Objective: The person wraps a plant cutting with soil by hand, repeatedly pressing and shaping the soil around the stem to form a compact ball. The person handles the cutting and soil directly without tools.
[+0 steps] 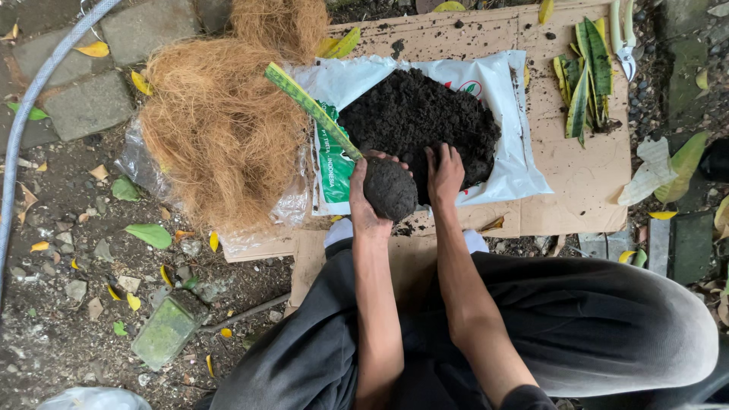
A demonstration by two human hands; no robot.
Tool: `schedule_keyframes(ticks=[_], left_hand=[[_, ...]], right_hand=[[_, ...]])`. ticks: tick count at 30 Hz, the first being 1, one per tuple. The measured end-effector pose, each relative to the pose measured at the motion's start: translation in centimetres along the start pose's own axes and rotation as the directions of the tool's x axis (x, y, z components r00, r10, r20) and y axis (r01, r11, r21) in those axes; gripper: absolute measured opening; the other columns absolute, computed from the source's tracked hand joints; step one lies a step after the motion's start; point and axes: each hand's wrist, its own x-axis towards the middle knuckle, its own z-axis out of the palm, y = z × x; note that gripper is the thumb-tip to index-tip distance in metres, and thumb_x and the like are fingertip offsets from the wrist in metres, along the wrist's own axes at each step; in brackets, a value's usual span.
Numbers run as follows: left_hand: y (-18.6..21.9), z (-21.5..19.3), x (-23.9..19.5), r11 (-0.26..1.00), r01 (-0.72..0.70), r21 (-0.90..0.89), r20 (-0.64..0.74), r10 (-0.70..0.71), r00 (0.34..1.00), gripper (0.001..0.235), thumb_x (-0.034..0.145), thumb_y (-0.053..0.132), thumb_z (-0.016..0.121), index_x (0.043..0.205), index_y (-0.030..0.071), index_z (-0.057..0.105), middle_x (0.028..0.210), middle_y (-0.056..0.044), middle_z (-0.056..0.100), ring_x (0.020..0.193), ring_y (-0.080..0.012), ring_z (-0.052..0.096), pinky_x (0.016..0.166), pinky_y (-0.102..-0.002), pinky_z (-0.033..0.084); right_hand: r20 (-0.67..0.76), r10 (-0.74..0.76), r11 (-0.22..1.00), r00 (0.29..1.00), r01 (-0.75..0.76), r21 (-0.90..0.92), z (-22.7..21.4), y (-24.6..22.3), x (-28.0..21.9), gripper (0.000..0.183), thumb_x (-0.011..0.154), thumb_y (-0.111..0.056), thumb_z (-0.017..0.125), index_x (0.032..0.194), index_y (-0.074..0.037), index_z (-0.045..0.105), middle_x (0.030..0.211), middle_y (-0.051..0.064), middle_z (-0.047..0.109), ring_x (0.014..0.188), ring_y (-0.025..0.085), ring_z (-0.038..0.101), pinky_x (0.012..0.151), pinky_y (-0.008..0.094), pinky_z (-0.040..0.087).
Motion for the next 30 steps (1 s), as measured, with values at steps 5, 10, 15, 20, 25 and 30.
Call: schedule_keyframes(ticks=[5,10,15,20,25,30], left_hand=[[0.3,0.4,0.1,0.998,0.011,-0.061,0.06,-0.007,0.998,0.044,0.103,0.047,0.057,0.115,0.006,0.059,0.107,-0.018,0.068,0.104,-0.0367,0.069,0.096,-0.05,0.057],[-1.2,-0.6,0.8,0.994,0.052,-0.1,0.045,-0.048,0.998,0.04,0.103,0.045,0.063,0.122,0.01,0.058,0.107,-0.017,0.066,0.104,-0.0355,0.067,0.097,-0.052,0.056],[-3.2,-1.0,2.1,0.98,0.115,-0.162,-0.102,-0.133,0.986,0.058,0.095,0.049,0.067,0.116,-0.004,0.059,0.114,-0.023,0.069,0.11,-0.0367,0.07,0.106,-0.048,0.056],[-4.4,-1.1,2.9,0.978,0.137,-0.156,-0.194,-0.167,0.967,0.062,0.093,0.062,0.063,0.118,0.006,0.06,0.111,-0.016,0.068,0.102,-0.0304,0.07,0.097,-0.049,0.058],[-5.9,-1.7,3.1,0.982,0.05,0.18,-0.08,-0.036,0.996,0.046,0.099,0.049,0.064,0.13,0.016,0.053,0.124,-0.01,0.067,0.112,-0.023,0.067,0.097,-0.042,0.056],[-6.7,-1.9,3.6,0.944,0.234,0.232,-0.264,-0.171,0.949,0.061,0.095,0.052,0.064,0.144,0.019,0.049,0.135,-0.004,0.059,0.121,-0.0201,0.062,0.095,-0.039,0.055]], right_hand=[[-0.187,0.287,0.924,0.94,-0.219,0.314,1.0,2.1,1.5,0.043,0.109,-0.04,0.063,0.106,0.002,0.067,0.091,0.014,0.072,0.082,0.033,0.069,0.075,0.043,0.054],[0.334,0.592,-0.089,0.734,-0.352,0.932,-0.4,3.5,2.0,0.046,0.111,-0.046,0.054,0.098,-0.004,0.065,0.081,0.005,0.067,0.07,0.02,0.06,0.063,0.033,0.05],[0.639,0.456,-0.663,0.62,-0.242,0.708,-2.4,3.3,2.2,0.034,0.11,-0.042,0.052,0.102,-0.011,0.062,0.081,0.004,0.066,0.064,0.016,0.061,0.054,0.026,0.049],[0.564,0.206,-0.671,0.8,-0.304,0.676,-4.1,2.0,1.9,0.042,0.103,-0.051,0.058,0.079,-0.016,0.052,0.059,-0.004,0.042,0.046,0.01,0.033,0.04,0.026,0.028],[0.473,0.227,-0.528,0.851,-0.301,0.794,-7.6,-1.7,2.4,0.042,0.105,-0.05,0.06,0.081,-0.018,0.047,0.059,-0.006,0.036,0.05,0.009,0.028,0.046,0.026,0.024],[0.3,0.248,-0.259,0.921,-0.236,0.937,-11.4,-6.0,1.9,0.029,0.104,-0.037,0.064,0.12,-0.012,0.063,0.086,-0.004,0.054,0.069,0.005,0.046,0.057,0.02,0.037]])
